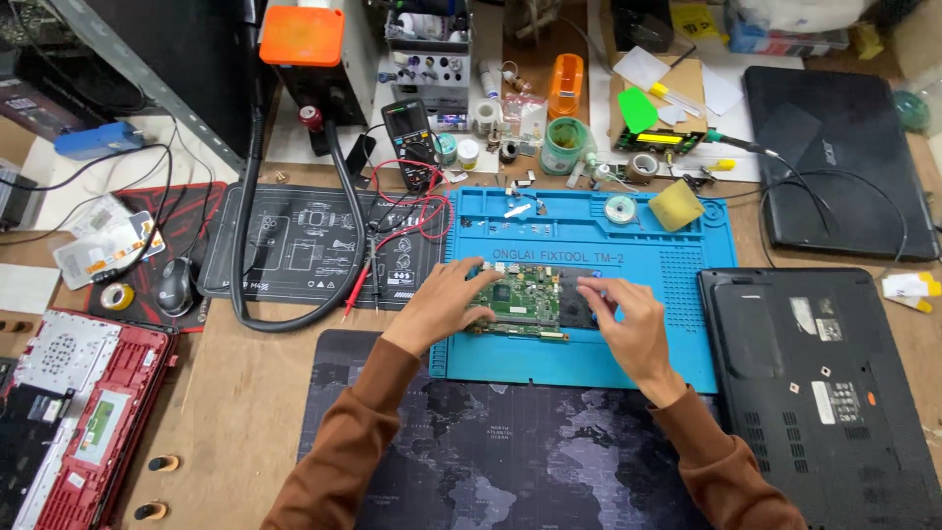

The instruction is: Repairing a laptop motherboard using a heat gun and tweezers at a soldering station.

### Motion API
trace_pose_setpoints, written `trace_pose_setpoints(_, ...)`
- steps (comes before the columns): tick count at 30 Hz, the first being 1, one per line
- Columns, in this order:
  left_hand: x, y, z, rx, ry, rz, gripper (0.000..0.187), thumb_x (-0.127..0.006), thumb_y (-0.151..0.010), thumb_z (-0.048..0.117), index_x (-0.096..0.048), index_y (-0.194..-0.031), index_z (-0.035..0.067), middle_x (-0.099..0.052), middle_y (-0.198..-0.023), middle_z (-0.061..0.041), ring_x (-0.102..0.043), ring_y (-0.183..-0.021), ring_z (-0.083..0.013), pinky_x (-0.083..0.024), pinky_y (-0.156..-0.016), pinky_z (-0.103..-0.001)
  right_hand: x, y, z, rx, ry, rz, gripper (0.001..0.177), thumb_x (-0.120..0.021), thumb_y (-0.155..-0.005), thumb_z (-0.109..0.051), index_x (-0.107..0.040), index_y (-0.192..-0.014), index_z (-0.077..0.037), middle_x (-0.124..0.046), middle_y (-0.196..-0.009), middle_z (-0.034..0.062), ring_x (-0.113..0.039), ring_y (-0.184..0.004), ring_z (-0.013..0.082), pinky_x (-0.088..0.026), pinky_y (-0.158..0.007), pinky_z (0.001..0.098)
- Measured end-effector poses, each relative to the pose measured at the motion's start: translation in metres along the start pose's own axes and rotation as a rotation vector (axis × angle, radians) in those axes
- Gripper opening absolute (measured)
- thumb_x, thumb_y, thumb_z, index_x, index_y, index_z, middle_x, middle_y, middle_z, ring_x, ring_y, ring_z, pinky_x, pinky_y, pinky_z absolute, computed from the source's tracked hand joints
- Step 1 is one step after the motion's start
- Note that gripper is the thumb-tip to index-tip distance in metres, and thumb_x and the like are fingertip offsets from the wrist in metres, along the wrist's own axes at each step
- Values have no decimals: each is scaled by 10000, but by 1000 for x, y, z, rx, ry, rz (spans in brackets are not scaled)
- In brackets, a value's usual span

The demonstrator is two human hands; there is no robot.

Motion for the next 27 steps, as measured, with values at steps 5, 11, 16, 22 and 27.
trace_pose_setpoints(5, 26, 7, -37, -15, -111, 416, 280, -600, -1027, 443, -588, -899, 194, -577, -834, -15, -635, -825, -218, -478, -775, -370, -35, -24, -34, 9, -124, -118, 240, -723, -979, -164, -684, -749, -105, -526, -527, -9, -545, -499, 143, -492, -674, 293)
trace_pose_setpoints(11, 100, 37, -95, 192, -48, 746, 416, -601, -1049, 453, -518, -733, 196, -533, -689, -3, -604, -713, -208, -470, -694, -339, -99, -70, -106, 203, -18, -276, 248, -637, -1005, -130, -698, -1245, -125, -731, -995, 56, -741, -927, 238, -599, -785, 362)
trace_pose_setpoints(16, 147, 52, -162, 387, 232, 828, 286, -495, -1126, 261, -549, -902, 92, -533, -808, -99, -610, -793, -329, -478, -751, -425, -177, -120, -160, 184, -82, -566, 392, -441, -1092, -186, -515, -1462, -77, -680, -1165, 135, -735, -971, 236, -631, -807, 357)
trace_pose_setpoints(22, 161, 56, -208, 489, 218, 877, 171, -475, -1003, 9, -531, -1129, 110, -533, -970, -144, -606, -931, -437, -507, -815, -491, -257, -175, -172, 100, -438, -518, 522, -389, -1108, -202, -352, -1500, 140, -509, -1396, 377, -547, -1265, 541, -527, -987, 608)
trace_pose_setpoints(27, 153, 55, -232, 528, 215, 850, 137, -547, -1008, 86, -569, -1136, 130, -547, -996, -107, -632, -959, -398, -531, -774, -508, -328, -206, -145, -167, -523, -518, 577, -432, -1079, -292, -384, -1526, 70, -522, -1454, 338, -472, -1396, 447, -393, -1147, 564)
Point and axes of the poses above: each hand's wrist, its own y-axis away from the middle knuckle, its own x-axis out of the back of the hand, z = x × y, the point moved 10 cm from there along -y, towards the middle knuckle
